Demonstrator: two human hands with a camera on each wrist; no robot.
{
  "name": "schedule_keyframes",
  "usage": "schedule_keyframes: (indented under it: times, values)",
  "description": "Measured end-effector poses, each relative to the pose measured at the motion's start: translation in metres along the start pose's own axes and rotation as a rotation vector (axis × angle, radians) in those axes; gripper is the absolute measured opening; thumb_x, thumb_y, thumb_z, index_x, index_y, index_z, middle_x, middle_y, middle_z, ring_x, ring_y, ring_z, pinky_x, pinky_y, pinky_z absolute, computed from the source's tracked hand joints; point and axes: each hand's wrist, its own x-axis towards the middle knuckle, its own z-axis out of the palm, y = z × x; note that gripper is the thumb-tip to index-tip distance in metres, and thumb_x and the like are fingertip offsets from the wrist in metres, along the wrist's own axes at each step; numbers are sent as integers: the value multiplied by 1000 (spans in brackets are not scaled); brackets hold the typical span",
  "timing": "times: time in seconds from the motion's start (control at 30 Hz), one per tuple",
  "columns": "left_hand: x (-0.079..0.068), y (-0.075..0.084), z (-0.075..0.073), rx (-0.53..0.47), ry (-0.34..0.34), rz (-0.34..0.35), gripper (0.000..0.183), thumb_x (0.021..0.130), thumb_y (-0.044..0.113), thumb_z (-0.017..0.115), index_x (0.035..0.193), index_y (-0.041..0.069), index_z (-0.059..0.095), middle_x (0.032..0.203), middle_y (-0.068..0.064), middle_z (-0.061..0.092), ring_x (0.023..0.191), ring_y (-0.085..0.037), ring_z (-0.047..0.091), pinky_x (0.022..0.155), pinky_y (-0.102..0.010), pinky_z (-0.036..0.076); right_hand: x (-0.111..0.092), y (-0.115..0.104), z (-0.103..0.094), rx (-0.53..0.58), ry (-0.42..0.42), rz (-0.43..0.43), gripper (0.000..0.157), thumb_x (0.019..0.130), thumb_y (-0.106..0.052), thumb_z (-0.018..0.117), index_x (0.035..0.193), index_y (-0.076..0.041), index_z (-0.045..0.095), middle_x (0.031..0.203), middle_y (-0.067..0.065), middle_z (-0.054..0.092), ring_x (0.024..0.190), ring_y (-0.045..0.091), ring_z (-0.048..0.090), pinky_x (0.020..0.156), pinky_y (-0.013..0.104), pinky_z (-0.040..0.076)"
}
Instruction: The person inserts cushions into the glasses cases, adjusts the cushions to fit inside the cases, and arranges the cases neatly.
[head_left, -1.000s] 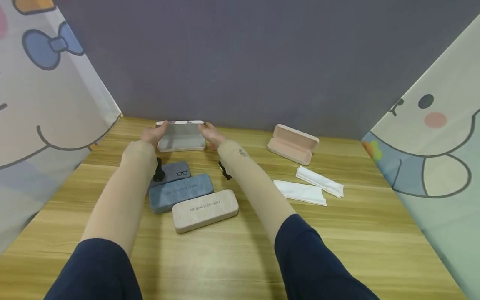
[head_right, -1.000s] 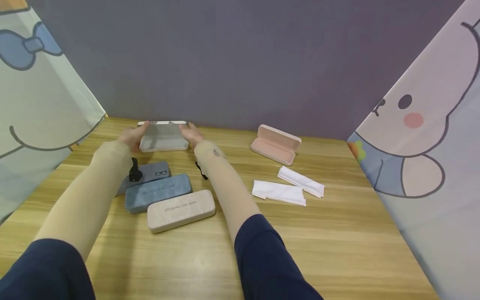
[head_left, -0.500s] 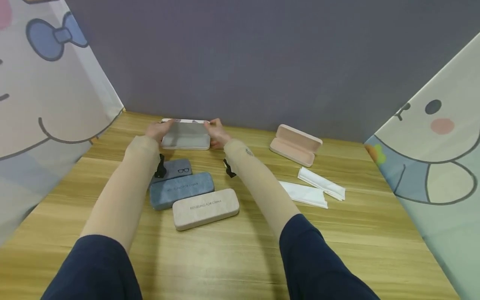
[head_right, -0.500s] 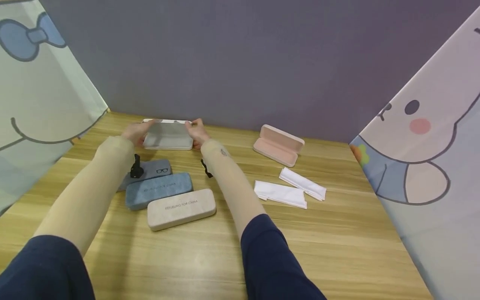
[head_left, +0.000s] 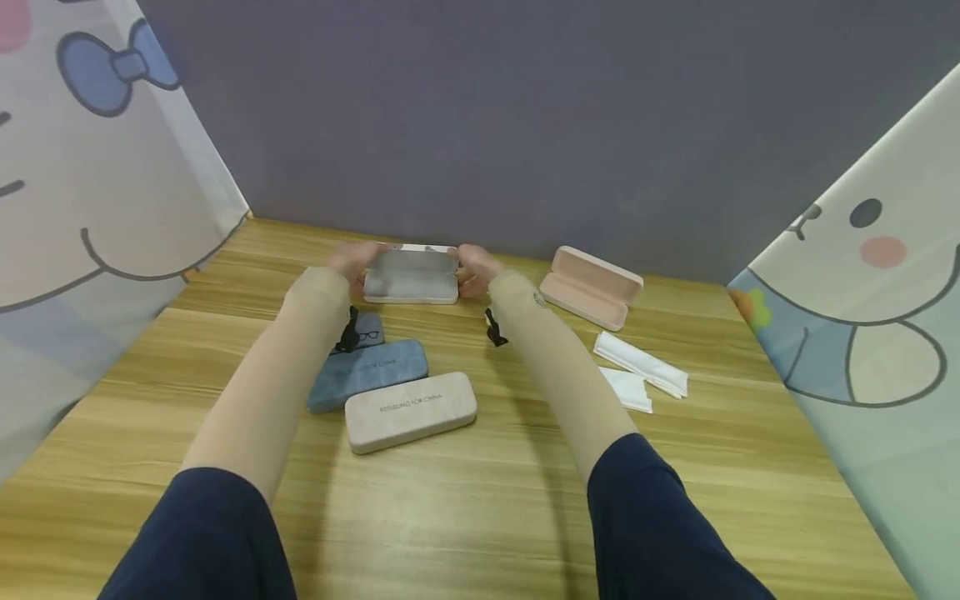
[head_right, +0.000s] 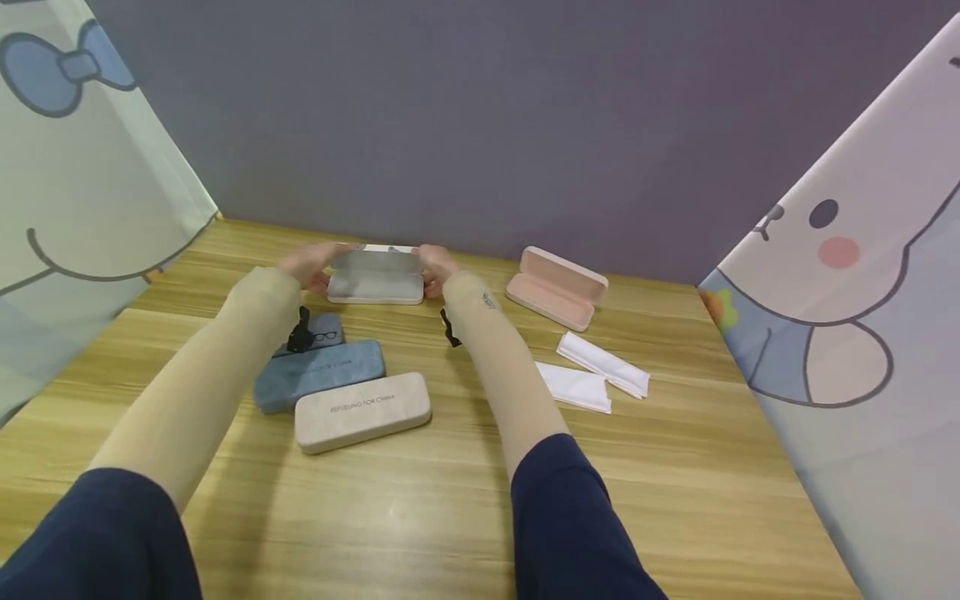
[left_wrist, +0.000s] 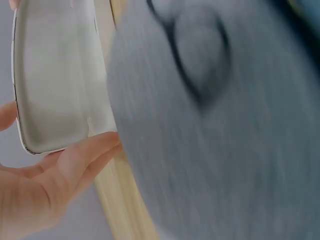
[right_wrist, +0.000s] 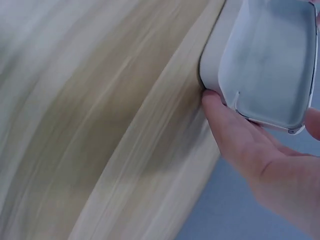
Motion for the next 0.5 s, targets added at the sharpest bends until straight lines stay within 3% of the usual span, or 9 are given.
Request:
schedule_keyframes:
  times: [0.23, 0.5]
  values:
    - [-5, 17, 22, 75, -82, 47, 86, 90, 58, 50, 152, 5, 23, 152, -22, 32, 125, -44, 48, 97, -47, 50, -8, 12, -37, -72, -76, 0, 59, 103, -38, 35, 147, 0, 27, 142, 29, 43, 129, 38, 49, 104, 44, 46]
    - [-19, 29, 51, 55, -210, 72, 84, 92, 53, 51, 154, 7, 16, 154, -23, 26, 127, -47, 44, 96, -49, 50, -37, 38, -67, -32, -121, 5, 55, 104, -32, 33, 145, 4, 24, 145, 33, 35, 132, 40, 44, 108, 44, 41]
